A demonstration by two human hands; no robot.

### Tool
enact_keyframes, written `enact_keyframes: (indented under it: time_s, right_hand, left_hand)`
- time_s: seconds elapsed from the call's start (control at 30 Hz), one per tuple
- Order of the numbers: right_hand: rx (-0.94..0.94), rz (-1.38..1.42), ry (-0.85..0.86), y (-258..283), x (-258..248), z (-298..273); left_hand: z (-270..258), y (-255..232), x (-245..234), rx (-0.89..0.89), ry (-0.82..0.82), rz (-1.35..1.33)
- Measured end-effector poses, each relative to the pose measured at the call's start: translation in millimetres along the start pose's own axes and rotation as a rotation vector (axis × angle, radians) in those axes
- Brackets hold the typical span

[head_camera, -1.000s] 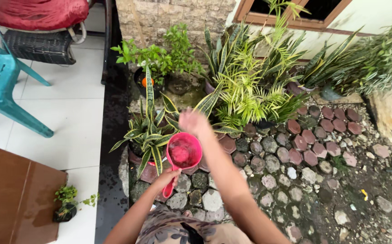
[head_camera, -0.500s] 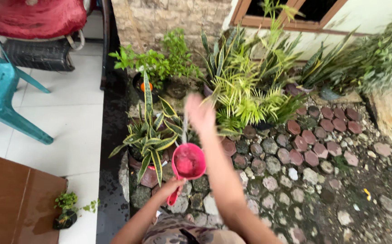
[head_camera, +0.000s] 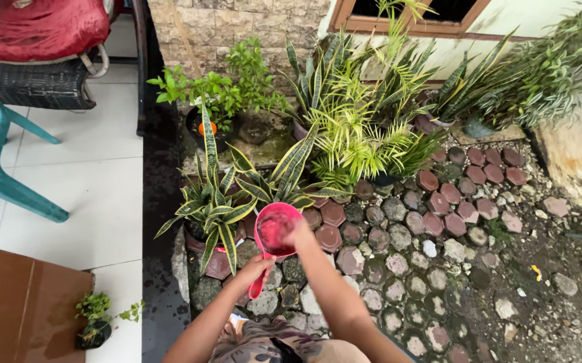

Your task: The person waters several potted plants in an outdoor garden area. They use a pink ladle to scoop water from a black bucket and pour it onto the soil of the plants one at a time.

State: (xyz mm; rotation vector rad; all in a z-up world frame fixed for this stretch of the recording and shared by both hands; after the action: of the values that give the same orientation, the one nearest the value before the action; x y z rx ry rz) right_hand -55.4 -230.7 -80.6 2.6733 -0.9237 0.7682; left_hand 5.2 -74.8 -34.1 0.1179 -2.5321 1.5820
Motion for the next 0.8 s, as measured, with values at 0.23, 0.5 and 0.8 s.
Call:
enact_keyframes:
  time_s: [0.23, 0.5, 0.8]
  right_hand:
    - [-0.047, -0.064, 0.329, -40, 41, -16]
    - [-0.304, -0.213, 0.908, -28, 276, -230]
    - [-0.014, -0.074, 0.039, -27, -8, 20]
  left_hand:
    - [0, 25, -4, -0.005, 0.005, 0.042]
    - [-9, 33, -9, -0.135, 0.0, -0.078]
    - [-18, 12, -7, -0.04, -0.035, -0.061]
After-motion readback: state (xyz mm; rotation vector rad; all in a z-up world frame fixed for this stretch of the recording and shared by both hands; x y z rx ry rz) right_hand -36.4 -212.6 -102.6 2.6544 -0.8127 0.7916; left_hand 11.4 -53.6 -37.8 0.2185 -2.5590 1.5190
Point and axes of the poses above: each hand's wrist, its own z-axis towards the middle knuckle, its own x-axis out of the palm, y = z × x, the point moved 6 cm from there along z, towards the middle knuckle, and after that the axes turned 15 degrees about z, right-handed, at the moved point
